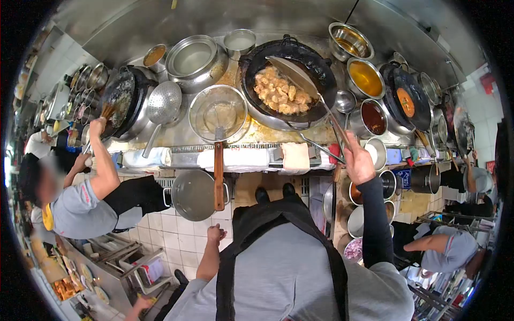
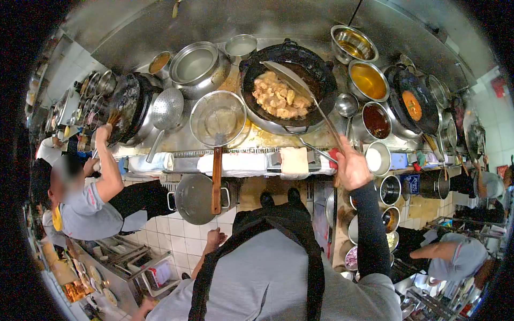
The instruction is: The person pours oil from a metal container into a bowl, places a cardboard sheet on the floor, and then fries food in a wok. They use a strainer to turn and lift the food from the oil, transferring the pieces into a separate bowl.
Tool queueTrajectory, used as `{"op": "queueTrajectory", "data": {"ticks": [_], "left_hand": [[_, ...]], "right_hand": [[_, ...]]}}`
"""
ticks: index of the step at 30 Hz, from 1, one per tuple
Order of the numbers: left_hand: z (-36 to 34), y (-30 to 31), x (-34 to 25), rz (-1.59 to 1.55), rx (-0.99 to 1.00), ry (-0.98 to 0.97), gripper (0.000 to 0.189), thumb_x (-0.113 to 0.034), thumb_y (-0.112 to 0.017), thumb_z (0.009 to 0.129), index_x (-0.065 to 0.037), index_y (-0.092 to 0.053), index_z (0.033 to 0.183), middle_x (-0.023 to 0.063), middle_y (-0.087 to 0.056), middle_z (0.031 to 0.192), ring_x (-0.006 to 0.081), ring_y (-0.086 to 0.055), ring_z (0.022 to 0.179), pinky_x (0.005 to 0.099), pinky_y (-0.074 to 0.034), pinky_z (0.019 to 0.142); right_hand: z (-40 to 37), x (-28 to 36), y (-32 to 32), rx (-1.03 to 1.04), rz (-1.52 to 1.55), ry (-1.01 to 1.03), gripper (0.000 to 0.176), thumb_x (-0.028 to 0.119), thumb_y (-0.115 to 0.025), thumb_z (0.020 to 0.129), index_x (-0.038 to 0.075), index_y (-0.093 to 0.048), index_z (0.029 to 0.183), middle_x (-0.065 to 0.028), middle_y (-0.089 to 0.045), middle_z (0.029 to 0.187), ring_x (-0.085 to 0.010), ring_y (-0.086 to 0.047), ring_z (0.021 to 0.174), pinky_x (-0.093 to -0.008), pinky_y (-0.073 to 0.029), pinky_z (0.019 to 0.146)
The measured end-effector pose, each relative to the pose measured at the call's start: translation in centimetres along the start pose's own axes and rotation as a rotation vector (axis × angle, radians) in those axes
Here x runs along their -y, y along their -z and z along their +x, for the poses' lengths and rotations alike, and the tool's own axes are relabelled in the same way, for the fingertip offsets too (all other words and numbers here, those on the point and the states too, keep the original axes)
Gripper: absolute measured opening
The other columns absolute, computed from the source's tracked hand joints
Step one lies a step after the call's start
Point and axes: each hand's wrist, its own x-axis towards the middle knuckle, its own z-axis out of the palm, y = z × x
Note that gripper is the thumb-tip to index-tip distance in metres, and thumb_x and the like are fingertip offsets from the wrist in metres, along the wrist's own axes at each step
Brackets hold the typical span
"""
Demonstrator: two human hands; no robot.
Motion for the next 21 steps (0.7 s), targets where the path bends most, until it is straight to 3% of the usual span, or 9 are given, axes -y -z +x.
{"op": "queueTrajectory", "data": {"ticks": [2, 3, 5, 9, 12, 16, 17, 20, 21], "left_hand": [[0.4, 0.6, 1.0, -0.033, 0.015, 0.021, 0.035, -0.021, -0.053, 0.097, 0.006, -0.042, 0.117, 0.022, -0.06, 0.094, 0.0301, -0.066, 0.07, 0.0359, -0.057, 0.055], [1.4, 0.8, 1.8, -0.04, 0.012, 0.013, 0.034, -0.021, -0.053, 0.097, 0.007, -0.043, 0.115, 0.0218, -0.06, 0.09, 0.0298, -0.066, 0.068, 0.0357, -0.057, 0.053], [0.5, 0.6, 1.2, -0.019, -0.007, 0.01, 0.034, -0.021, -0.054, 0.096, 0.006, -0.043, 0.114, 0.0211, -0.06, 0.09, 0.0291, -0.066, 0.068, 0.0353, -0.057, 0.053], [0.2, 0.6, -0.5, -0.098, 0.001, -0.088, 0.031, -0.021, -0.054, 0.096, 0.005, -0.045, 0.112, 0.0192, -0.061, 0.091, 0.0278, -0.066, 0.068, 0.0351, -0.056, 0.054], [-1.0, 0.4, -1.4, -0.09, -0.04, -0.145, 0.03, -0.021, -0.054, 0.097, 0.004, -0.046, 0.112, 0.0178, -0.06, 0.09, 0.0277, -0.066, 0.069, 0.0348, -0.056, 0.055], [-1.1, 0.4, -1.0, -0.012, -0.03, -0.068, 0.03, -0.022, -0.053, 0.098, 0.004, -0.046, 0.112, 0.0175, -0.06, 0.089, 0.0274, -0.066, 0.069, 0.0352, -0.057, 0.056], [-1.0, 0.6, -0.5, 0.011, -0.023, -0.044, 0.029, -0.022, -0.053, 0.098, 0.004, -0.046, 0.112, 0.0172, -0.06, 0.089, 0.0272, -0.066, 0.069, 0.0353, -0.057, 0.056], [-1.2, 1.3, -0.1, 0.093, -0.003, -0.035, 0.027, -0.021, -0.053, 0.098, 0.003, -0.048, 0.108, 0.0159, -0.059, 0.088, 0.0275, -0.066, 0.069, 0.0365, -0.058, 0.058], [-1.5, 1.6, 0.2, 0.073, -0.007, -0.043, 0.026, -0.021, -0.053, 0.098, 0.003, -0.048, 0.108, 0.0158, -0.059, 0.088, 0.0277, -0.066, 0.069, 0.0367, -0.058, 0.058]], "right_hand": [[0.1, -0.2, -2.3, 0.145, -0.054, -0.172, 0.05, 0.01, -0.058, 0.086, 0.0, -0.046, 0.134, -0.0263, -0.066, 0.079, -0.0443, -0.064, 0.073, -0.0531, -0.05, 0.068], [0.3, -1.6, -4.4, 0.166, -0.141, -0.199, 0.049, 0.015, -0.056, 0.089, 0.001, -0.046, 0.135, -0.0281, -0.065, 0.085, -0.0448, -0.063, 0.077, -0.0514, -0.05, 0.072], [1.1, -3.7, -6.8, 0.15, -0.119, -0.234, 0.05, 0.013, -0.056, 0.089, 0.004, -0.045, 0.137, -0.028, -0.064, 0.081, -0.0452, -0.063, 0.074, -0.0534, -0.049, 0.07], [1.1, -1.5, -4.9, -0.043, -0.004, -0.135, 0.052, 0.013, -0.055, 0.089, 0.006, -0.043, 0.139, -0.0277, -0.064, 0.078, -0.0474, -0.062, 0.073, -0.0552, -0.048, 0.069], [0.7, -0.1, -3.4, -0.042, 0.044, -0.142, 0.05, 0.012, -0.053, 0.089, 0.006, -0.044, 0.138, -0.0277, -0.064, 0.078, -0.0477, -0.062, 0.074, -0.0558, -0.047, 0.068], [2.4, -2.7, -7.8, 0.038, -0.09, -0.193, 0.048, 0.011, -0.054, 0.088, 0.002, -0.044, 0.135, -0.0288, -0.064, 0.079, -0.0476, -0.061, 0.074, -0.0562, -0.047, 0.069], [2.9, -3.6, -8.4, 0.044, -0.069, -0.213, 0.048, 0.01, -0.052, 0.089, 0.001, -0.045, 0.136, -0.0311, -0.064, 0.087, -0.0475, -0.062, 0.079, -0.0537, -0.049, 0.071], [2.6, -3.8, -6.4, -0.105, -0.035, -0.119, 0.049, 0.01, -0.052, 0.088, -0.001, -0.046, 0.135, -0.0292, -0.064, 0.082, -0.0478, -0.062, 0.076, -0.0548, -0.048, 0.07], [2.2, -2.2, -4.3, -0.037, -0.06, -0.226, 0.049, 0.01, -0.053, 0.087, -0.003, -0.047, 0.134, -0.0298, -0.064, 0.085, -0.0462, -0.063, 0.079, -0.0534, -0.049, 0.073]]}}
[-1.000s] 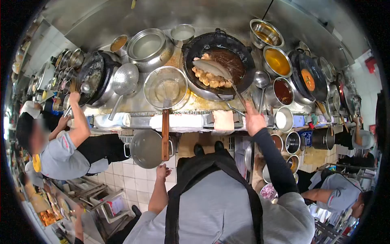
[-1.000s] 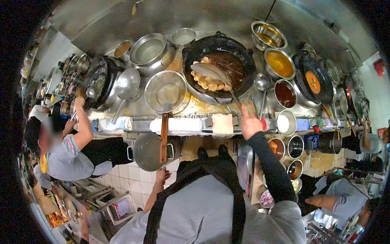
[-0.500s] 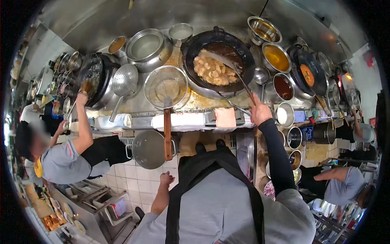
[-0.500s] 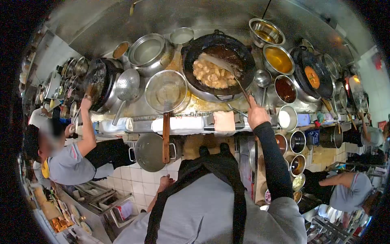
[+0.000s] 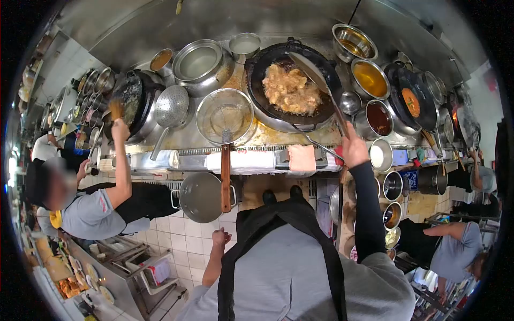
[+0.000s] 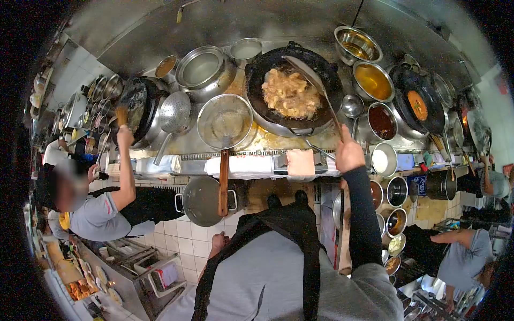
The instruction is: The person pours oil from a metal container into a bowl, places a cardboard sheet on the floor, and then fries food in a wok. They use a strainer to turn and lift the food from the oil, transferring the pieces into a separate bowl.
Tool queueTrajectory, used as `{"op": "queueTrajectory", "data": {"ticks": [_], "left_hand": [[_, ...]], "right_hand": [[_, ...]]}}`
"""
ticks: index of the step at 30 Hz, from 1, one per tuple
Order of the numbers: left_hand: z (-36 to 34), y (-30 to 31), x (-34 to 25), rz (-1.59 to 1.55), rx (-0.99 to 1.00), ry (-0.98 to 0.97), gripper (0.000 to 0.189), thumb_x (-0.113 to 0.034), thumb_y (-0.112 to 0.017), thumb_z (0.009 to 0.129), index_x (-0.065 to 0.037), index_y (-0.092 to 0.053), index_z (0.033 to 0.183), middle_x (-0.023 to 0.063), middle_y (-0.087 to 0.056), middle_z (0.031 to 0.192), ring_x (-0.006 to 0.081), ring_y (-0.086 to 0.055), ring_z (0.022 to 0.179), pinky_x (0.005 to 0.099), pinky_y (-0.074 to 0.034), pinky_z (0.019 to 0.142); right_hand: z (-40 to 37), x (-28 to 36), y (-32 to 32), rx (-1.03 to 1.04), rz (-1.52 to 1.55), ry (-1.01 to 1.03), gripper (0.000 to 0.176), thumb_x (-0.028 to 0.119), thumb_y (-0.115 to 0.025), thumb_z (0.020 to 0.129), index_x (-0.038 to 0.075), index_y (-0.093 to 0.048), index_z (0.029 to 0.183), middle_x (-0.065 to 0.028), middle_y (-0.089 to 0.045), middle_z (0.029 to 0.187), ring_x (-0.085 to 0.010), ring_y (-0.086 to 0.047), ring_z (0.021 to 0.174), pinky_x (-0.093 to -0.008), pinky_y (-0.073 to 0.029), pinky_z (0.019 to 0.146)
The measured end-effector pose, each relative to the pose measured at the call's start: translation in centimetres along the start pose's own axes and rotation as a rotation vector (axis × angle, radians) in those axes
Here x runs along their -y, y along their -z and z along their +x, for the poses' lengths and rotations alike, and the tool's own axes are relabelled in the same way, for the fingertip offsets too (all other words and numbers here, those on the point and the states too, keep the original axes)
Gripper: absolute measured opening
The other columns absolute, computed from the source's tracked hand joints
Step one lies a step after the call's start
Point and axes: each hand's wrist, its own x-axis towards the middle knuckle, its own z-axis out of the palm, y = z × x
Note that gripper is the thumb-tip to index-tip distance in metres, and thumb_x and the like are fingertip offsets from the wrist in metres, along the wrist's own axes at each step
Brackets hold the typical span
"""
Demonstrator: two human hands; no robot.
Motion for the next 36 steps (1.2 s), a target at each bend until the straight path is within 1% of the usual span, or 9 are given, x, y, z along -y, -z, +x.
{"op": "queueTrajectory", "data": {"ticks": [4, 10, 12, 23, 27, 31, 33, 35, 36], "left_hand": [[-0.8, -0.4, 0.0, 0.001, -0.044, -0.002, 0.025, -0.02, -0.053, 0.098, 0.002, -0.048, 0.108, 0.0162, -0.059, 0.088, 0.0286, -0.066, 0.069, 0.0373, -0.058, 0.059], [2.9, 0.5, 1.3, 0.424, 0.092, -0.254, 0.029, -0.021, -0.052, 0.098, 0.004, -0.046, 0.112, 0.0177, -0.059, 0.09, 0.0295, -0.066, 0.071, 0.0381, -0.058, 0.059], [2.4, -0.5, -0.3, -0.018, 0.02, 0.011, 0.033, -0.022, -0.052, 0.097, 0.005, -0.045, 0.116, 0.0181, -0.059, 0.093, 0.0294, -0.067, 0.073, 0.0384, -0.057, 0.059], [0.5, -2.6, -4.4, -0.022, -0.034, -0.159, 0.036, -0.023, -0.052, 0.098, 0.005, -0.045, 0.12, 0.0186, -0.058, 0.097, 0.0292, -0.067, 0.075, 0.0362, -0.056, 0.059], [0.1, -2.7, -2.1, -0.028, -0.032, -0.032, 0.034, -0.023, -0.053, 0.097, 0.005, -0.046, 0.117, 0.0196, -0.059, 0.098, 0.0298, -0.067, 0.072, 0.0369, -0.056, 0.056], [0.9, -1.9, 0.5, -0.005, -0.033, 0.022, 0.033, -0.021, -0.055, 0.096, 0.005, -0.048, 0.113, 0.0199, -0.059, 0.096, 0.03, -0.067, 0.067, 0.0377, -0.057, 0.053], [0.1, -2.2, 1.0, -0.073, -0.07, 0.053, 0.033, -0.021, -0.055, 0.095, 0.006, -0.048, 0.112, 0.0197, -0.06, 0.093, 0.0293, -0.067, 0.065, 0.0371, -0.057, 0.052], [-0.3, -2.1, 1.2, -0.034, -0.077, 0.025, 0.033, -0.021, -0.056, 0.095, 0.007, -0.049, 0.11, 0.0186, -0.06, 0.088, 0.0282, -0.066, 0.063, 0.0364, -0.058, 0.052], [-0.7, -2.2, 1.0, -0.037, -0.088, 0.012, 0.033, -0.022, -0.056, 0.095, 0.007, -0.049, 0.109, 0.0184, -0.06, 0.087, 0.028, -0.066, 0.062, 0.0366, -0.058, 0.052]], "right_hand": [[-1.2, -2.0, 0.4, 0.026, 0.061, 0.039, 0.05, 0.012, -0.053, 0.088, 0.0, -0.046, 0.136, -0.0304, -0.064, 0.084, -0.0478, -0.062, 0.079, -0.0542, -0.049, 0.072], [1.8, -3.6, -3.7, -0.007, -0.006, -0.053, 0.049, 0.014, -0.053, 0.089, 0.002, -0.046, 0.136, -0.0324, -0.062, 0.081, -0.0492, -0.061, 0.078, -0.0549, -0.048, 0.07], [2.1, -2.3, -3.3, -0.041, 0.04, -0.027, 0.05, 0.015, -0.054, 0.09, 0.003, -0.045, 0.137, -0.0322, -0.063, 0.082, -0.0495, -0.061, 0.078, -0.0547, -0.048, 0.071], [2.5, 0.4, -6.9, 0.033, 0.188, 0.073, 0.05, 0.015, -0.054, 0.089, 0.001, -0.045, 0.136, -0.0326, -0.063, 0.093, -0.0489, -0.061, 0.084, -0.0548, -0.048, 0.074], [1.1, -1.1, -8.5, 0.093, 0.129, 0.06, 0.051, 0.015, -0.051, 0.09, 0.002, -0.043, 0.138, -0.0323, -0.063, 0.09, -0.0484, -0.062, 0.082, -0.0547, -0.048, 0.074], [2.5, -2.4, -3.5, 0.174, 0.054, -0.073, 0.051, 0.014, -0.05, 0.091, 0.002, -0.043, 0.139, -0.0294, -0.063, 0.11, -0.0453, -0.063, 0.097, -0.048, -0.05, 0.084], [2.5, -5.9, -4.0, -0.143, 0.1, 0.165, 0.045, 0.014, -0.051, 0.091, 0.003, -0.049, 0.135, -0.0273, -0.064, 0.113, -0.0432, -0.063, 0.101, -0.0459, -0.051, 0.086], [3.1, -8.3, -4.0, -0.196, 0.092, 0.031, 0.042, 0.013, -0.052, 0.092, 0.003, -0.052, 0.132, -0.0268, -0.063, 0.114, -0.0432, -0.062, 0.104, -0.0454, -0.05, 0.087], [3.5, -9.8, -4.5, -0.232, 0.057, 0.063, 0.042, 0.015, -0.056, 0.091, 0.002, -0.052, 0.131, -0.0229, -0.068, 0.102, -0.0371, -0.068, 0.087, -0.0423, -0.053, 0.076]]}}
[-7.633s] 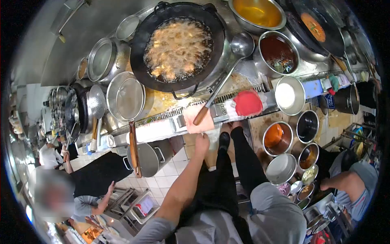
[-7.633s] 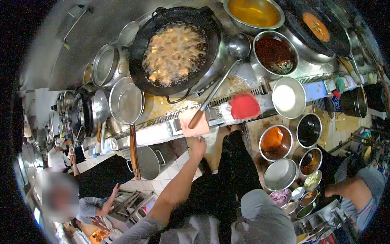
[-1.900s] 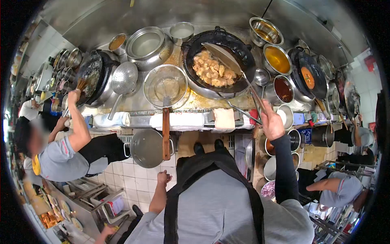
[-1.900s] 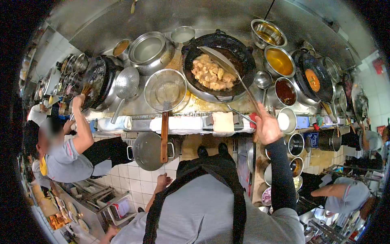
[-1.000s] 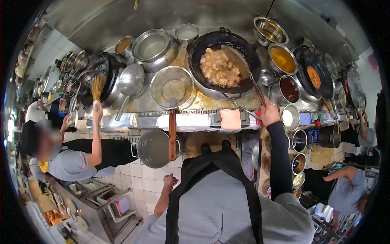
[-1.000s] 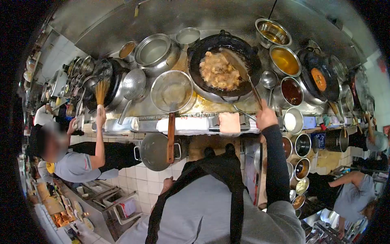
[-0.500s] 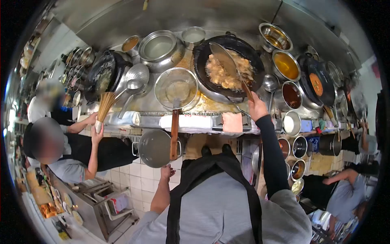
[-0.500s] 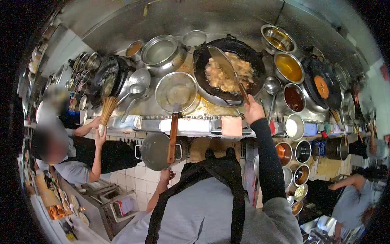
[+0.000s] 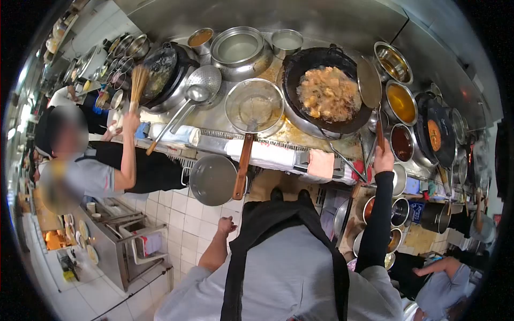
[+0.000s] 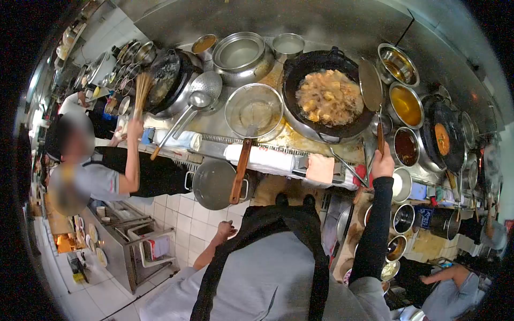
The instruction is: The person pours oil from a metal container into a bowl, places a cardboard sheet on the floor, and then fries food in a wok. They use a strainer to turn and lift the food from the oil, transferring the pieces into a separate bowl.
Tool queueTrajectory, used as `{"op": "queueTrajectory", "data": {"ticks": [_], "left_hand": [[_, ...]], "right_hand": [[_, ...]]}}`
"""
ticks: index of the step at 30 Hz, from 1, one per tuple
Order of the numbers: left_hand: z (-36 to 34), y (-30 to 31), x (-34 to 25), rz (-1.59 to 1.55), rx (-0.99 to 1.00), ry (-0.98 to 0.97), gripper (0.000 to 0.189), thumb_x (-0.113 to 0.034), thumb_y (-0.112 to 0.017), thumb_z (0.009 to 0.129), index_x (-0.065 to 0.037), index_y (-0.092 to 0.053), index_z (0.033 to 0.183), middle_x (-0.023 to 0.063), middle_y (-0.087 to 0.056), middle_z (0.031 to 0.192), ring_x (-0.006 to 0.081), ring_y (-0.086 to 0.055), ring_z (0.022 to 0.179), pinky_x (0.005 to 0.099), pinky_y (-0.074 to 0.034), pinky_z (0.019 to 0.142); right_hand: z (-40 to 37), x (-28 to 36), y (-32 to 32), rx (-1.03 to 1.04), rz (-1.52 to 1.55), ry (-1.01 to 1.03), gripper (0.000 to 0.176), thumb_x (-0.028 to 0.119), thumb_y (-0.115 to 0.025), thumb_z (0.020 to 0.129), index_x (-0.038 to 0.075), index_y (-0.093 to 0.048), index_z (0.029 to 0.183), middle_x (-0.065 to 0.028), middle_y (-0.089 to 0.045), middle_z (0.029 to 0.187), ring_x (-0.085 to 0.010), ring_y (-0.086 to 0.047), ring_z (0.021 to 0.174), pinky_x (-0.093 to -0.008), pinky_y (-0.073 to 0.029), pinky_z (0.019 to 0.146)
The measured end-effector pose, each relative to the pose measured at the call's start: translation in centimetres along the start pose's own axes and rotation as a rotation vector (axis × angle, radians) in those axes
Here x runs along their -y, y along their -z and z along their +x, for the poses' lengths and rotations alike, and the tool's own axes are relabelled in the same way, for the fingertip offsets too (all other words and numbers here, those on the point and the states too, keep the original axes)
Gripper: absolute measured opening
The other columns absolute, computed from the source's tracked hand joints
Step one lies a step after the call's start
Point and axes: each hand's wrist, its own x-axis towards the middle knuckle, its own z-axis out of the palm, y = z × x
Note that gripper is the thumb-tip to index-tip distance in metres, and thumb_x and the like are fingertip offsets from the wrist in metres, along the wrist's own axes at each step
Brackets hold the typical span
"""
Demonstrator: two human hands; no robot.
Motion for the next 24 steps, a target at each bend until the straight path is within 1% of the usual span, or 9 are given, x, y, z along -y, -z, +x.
{"op": "queueTrajectory", "data": {"ticks": [3, 4, 7, 8, 13, 17, 19, 23, 24], "left_hand": [[0.1, 0.4, -0.4, 0.012, 0.004, -0.028, 0.034, -0.022, -0.056, 0.095, 0.006, -0.048, 0.111, 0.0175, -0.059, 0.086, 0.0281, -0.066, 0.062, 0.0368, -0.057, 0.052], [0.3, 0.5, -0.5, 0.011, 0.01, -0.034, 0.034, -0.022, -0.056, 0.095, 0.006, -0.047, 0.112, 0.0174, -0.059, 0.086, 0.0282, -0.066, 0.062, 0.037, -0.057, 0.052], [-0.3, 0.6, -1.7, -0.016, 0.003, -0.052, 0.034, -0.024, -0.055, 0.096, 0.004, -0.046, 0.114, 0.0163, -0.059, 0.089, 0.0276, -0.066, 0.066, 0.0369, -0.057, 0.055], [-0.5, 0.7, -2.2, -0.036, -0.002, -0.069, 0.033, -0.024, -0.055, 0.097, 0.004, -0.047, 0.114, 0.0161, -0.059, 0.089, 0.0274, -0.066, 0.067, 0.0368, -0.057, 0.056], [-1.2, 0.9, -3.3, -0.017, 0.002, -0.12, 0.035, -0.025, -0.053, 0.097, 0.005, -0.046, 0.115, 0.0169, -0.06, 0.095, 0.028, -0.067, 0.073, 0.0368, -0.057, 0.059], [-1.5, 1.1, -1.8, 0.047, 0.017, -0.051, 0.037, -0.026, -0.053, 0.098, 0.006, -0.047, 0.115, 0.019, -0.06, 0.096, 0.0297, -0.068, 0.075, 0.037, -0.057, 0.058], [-1.2, 1.2, -1.3, 0.02, 0.016, 0.023, 0.038, -0.025, -0.053, 0.098, 0.007, -0.045, 0.118, 0.0209, -0.06, 0.097, 0.0319, -0.068, 0.076, 0.0377, -0.058, 0.059], [1.2, 2.6, 1.1, 0.32, 0.101, -0.238, 0.036, -0.023, -0.052, 0.098, 0.007, -0.045, 0.117, 0.021, -0.059, 0.097, 0.0319, -0.068, 0.076, 0.0378, -0.059, 0.06], [1.6, 2.7, 1.4, 0.383, 0.123, -0.283, 0.036, -0.023, -0.052, 0.098, 0.007, -0.045, 0.117, 0.0208, -0.059, 0.096, 0.0318, -0.068, 0.076, 0.0377, -0.059, 0.06]], "right_hand": [[0.0, -6.1, -4.2, 0.263, 0.403, -0.357, 0.038, 0.02, -0.057, 0.093, 0.005, -0.055, 0.128, -0.0134, -0.066, 0.086, -0.024, -0.064, 0.065, -0.0346, -0.051, 0.06], [-0.6, -8.5, -7.0, 0.271, 0.753, -0.518, 0.031, 0.021, -0.056, 0.096, 0.009, -0.056, 0.125, -0.0043, -0.057, 0.074, -0.0116, -0.049, 0.051, -0.0273, -0.039, 0.044], [1.1, -5.3, -4.4, 0.597, 1.082, -0.91, 0.026, 0.021, -0.054, 0.098, 0.013, -0.052, 0.123, -0.0033, -0.054, 0.072, -0.0107, -0.043, 0.047, -0.0254, -0.03, 0.037], [1.6, -5.6, -4.3, 0.63, 1.127, -0.973, 0.023, 0.021, -0.055, 0.098, 0.015, -0.048, 0.119, -0.0029, -0.05, 0.069, -0.0081, -0.036, 0.044, -0.0237, -0.023, 0.034], [4.6, -5.4, -2.6, 0.84, 1.149, -0.941, 0.017, 0.024, -0.053, 0.1, 0.013, -0.047, 0.112, -0.0026, -0.052, 0.072, -0.0055, -0.035, 0.043, -0.0211, -0.022, 0.031], [3.5, -3.8, -7.3, 0.794, 1.329, -0.997, 0.035, 0.019, -0.052, 0.099, 0.011, -0.044, 0.132, -0.0031, -0.052, 0.071, -0.0063, -0.035, 0.043, -0.0215, -0.023, 0.032], [3.3, -2.3, -6.3, 0.811, 1.266, -0.886, 0.039, 0.019, -0.052, 0.099, 0.012, -0.043, 0.136, -0.0029, -0.051, 0.071, -0.0062, -0.036, 0.044, -0.0214, -0.024, 0.033], [3.3, 0.1, -1.8, 0.741, 0.825, -0.562, 0.046, 0.017, -0.051, 0.099, 0.012, -0.041, 0.144, -0.0005, -0.048, 0.064, -0.0063, -0.04, 0.047, -0.0242, -0.028, 0.036], [3.4, -0.3, -1.7, 0.674, 0.655, -0.432, 0.047, 0.018, -0.053, 0.096, 0.009, -0.043, 0.142, -0.0101, -0.06, 0.069, -0.0217, -0.058, 0.055, -0.0332, -0.045, 0.048]]}}
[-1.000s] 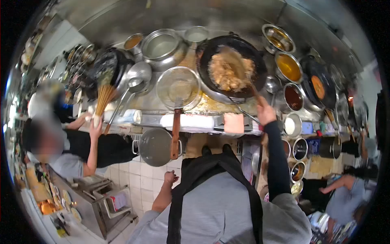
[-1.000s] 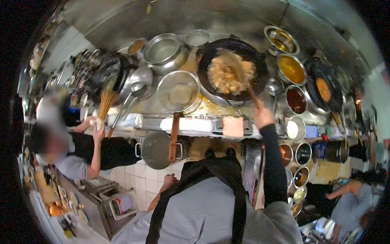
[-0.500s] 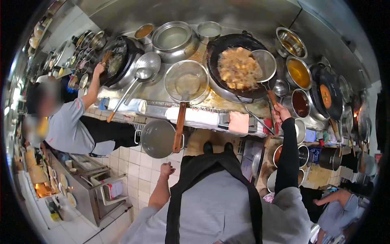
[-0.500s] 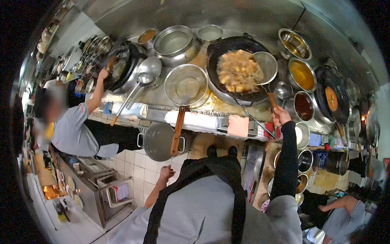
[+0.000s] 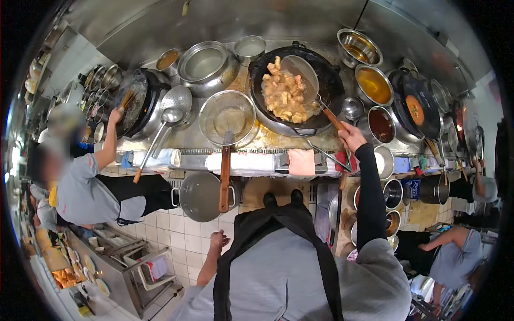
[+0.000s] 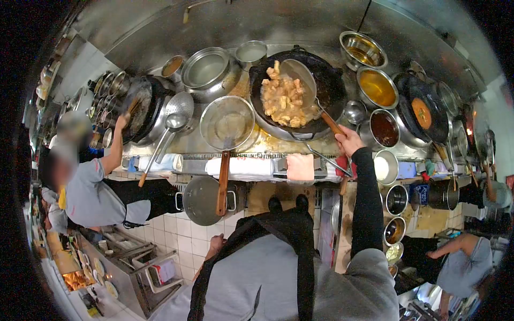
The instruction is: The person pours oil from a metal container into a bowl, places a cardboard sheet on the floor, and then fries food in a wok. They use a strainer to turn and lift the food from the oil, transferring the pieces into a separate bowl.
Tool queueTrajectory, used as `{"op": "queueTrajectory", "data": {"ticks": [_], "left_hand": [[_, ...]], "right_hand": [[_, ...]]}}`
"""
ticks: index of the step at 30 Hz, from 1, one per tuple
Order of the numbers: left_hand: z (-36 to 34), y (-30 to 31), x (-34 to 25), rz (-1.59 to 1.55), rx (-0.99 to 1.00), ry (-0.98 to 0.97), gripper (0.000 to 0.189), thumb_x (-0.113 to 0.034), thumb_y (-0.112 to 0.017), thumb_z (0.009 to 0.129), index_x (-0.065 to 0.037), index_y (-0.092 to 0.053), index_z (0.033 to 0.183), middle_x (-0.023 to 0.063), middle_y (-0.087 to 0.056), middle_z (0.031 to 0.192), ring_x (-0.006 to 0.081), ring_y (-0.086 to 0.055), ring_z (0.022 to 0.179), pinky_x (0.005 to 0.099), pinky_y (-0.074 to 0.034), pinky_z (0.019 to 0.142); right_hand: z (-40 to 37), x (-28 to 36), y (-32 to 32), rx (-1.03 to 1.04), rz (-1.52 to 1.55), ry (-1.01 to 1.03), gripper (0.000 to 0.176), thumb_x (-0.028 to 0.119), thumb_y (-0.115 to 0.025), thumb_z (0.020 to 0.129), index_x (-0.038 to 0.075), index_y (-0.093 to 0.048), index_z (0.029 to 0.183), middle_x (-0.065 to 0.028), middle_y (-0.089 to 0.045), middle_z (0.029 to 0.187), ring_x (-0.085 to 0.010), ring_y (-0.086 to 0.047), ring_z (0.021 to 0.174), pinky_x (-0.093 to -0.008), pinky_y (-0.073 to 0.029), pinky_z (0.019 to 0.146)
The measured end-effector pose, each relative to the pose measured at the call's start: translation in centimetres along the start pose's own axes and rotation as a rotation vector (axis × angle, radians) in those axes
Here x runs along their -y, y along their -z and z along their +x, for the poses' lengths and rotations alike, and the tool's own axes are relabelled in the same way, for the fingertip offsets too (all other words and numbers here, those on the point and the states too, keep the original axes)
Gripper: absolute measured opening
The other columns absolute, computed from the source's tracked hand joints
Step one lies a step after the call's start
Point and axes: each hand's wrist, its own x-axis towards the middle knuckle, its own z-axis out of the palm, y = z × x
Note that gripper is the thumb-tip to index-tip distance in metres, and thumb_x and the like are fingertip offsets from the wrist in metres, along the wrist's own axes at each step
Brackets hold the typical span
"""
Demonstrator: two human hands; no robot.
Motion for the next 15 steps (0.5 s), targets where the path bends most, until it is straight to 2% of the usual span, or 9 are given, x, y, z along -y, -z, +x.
{"op": "queueTrajectory", "data": {"ticks": [3, 4, 7, 10, 11, 12, 15], "left_hand": [[1.0, 0.3, 0.7, 0.055, 0.028, -0.043, 0.035, -0.023, -0.052, 0.098, 0.006, -0.045, 0.116, 0.0203, -0.059, 0.096, 0.0315, -0.067, 0.075, 0.0373, -0.059, 0.059], [1.3, 0.3, 0.6, 0.05, 0.032, -0.043, 0.035, -0.023, -0.052, 0.098, 0.006, -0.045, 0.116, 0.0201, -0.059, 0.095, 0.0314, -0.067, 0.074, 0.0371, -0.058, 0.058], [1.3, 0.1, -1.0, -0.083, 0.016, 0.049, 0.033, -0.023, -0.052, 0.098, 0.005, -0.046, 0.115, 0.0195, -0.059, 0.094, 0.031, -0.067, 0.073, 0.0365, -0.058, 0.057], [1.2, -0.2, -4.5, -0.385, -0.052, 0.273, 0.031, -0.023, -0.052, 0.098, 0.004, -0.047, 0.113, 0.0182, -0.059, 0.093, 0.0305, -0.067, 0.072, 0.0349, -0.056, 0.054], [1.2, -0.2, -5.0, -0.375, -0.048, 0.252, 0.031, -0.023, -0.052, 0.098, 0.004, -0.047, 0.113, 0.018, -0.059, 0.093, 0.0304, -0.067, 0.072, 0.0351, -0.056, 0.054], [1.4, -0.1, -5.2, -0.367, -0.046, 0.23, 0.032, -0.024, -0.052, 0.098, 0.004, -0.047, 0.113, 0.0178, -0.059, 0.093, 0.0302, -0.067, 0.072, 0.0353, -0.057, 0.054], [1.9, 0.3, -6.0, -0.367, -0.042, 0.202, 0.033, -0.025, -0.053, 0.098, 0.003, -0.046, 0.113, 0.0175, -0.059, 0.094, 0.0298, -0.067, 0.071, 0.0362, -0.057, 0.055]], "right_hand": [[-1.8, 0.0, 0.1, -0.243, -0.631, 0.5, 0.049, 0.017, -0.056, 0.092, 0.005, -0.046, 0.138, -0.024, -0.067, 0.088, -0.0414, -0.066, 0.078, -0.0434, -0.052, 0.07], [-4.6, 4.1, -0.6, -0.206, -0.638, 0.367, 0.049, 0.017, -0.057, 0.09, 0.003, -0.047, 0.136, -0.0309, -0.063, 0.101, -0.048, -0.059, 0.097, -0.0482, -0.049, 0.083], [-8.1, 7.3, 0.1, -0.197, -0.61, 0.431, 0.047, 0.016, -0.057, 0.09, 0.004, -0.049, 0.134, -0.0308, -0.063, 0.096, -0.0468, -0.061, 0.094, -0.048, -0.049, 0.08], [-10.8, 9.4, 1.6, -0.19, -0.64, 0.388, 0.045, 0.014, -0.057, 0.09, 0.004, -0.051, 0.133, -0.0306, -0.063, 0.093, -0.0456, -0.062, 0.091, -0.0482, -0.049, 0.077], [-11.7, 10.1, 1.9, -0.184, -0.652, 0.361, 0.045, 0.014, -0.058, 0.089, 0.004, -0.051, 0.133, -0.0303, -0.063, 0.092, -0.0456, -0.062, 0.089, -0.0484, -0.049, 0.076], [-12.3, 10.1, 2.2, -0.212, -0.659, 0.422, 0.045, 0.014, -0.058, 0.089, 0.004, -0.052, 0.133, -0.0302, -0.063, 0.091, -0.0458, -0.062, 0.088, -0.0486, -0.048, 0.075], [-14.8, 12.2, 1.9, -0.258, -0.71, 0.365, 0.045, 0.014, -0.059, 0.089, 0.004, -0.052, 0.133, -0.0305, -0.063, 0.09, -0.0462, -0.062, 0.086, -0.0491, -0.048, 0.073]]}}
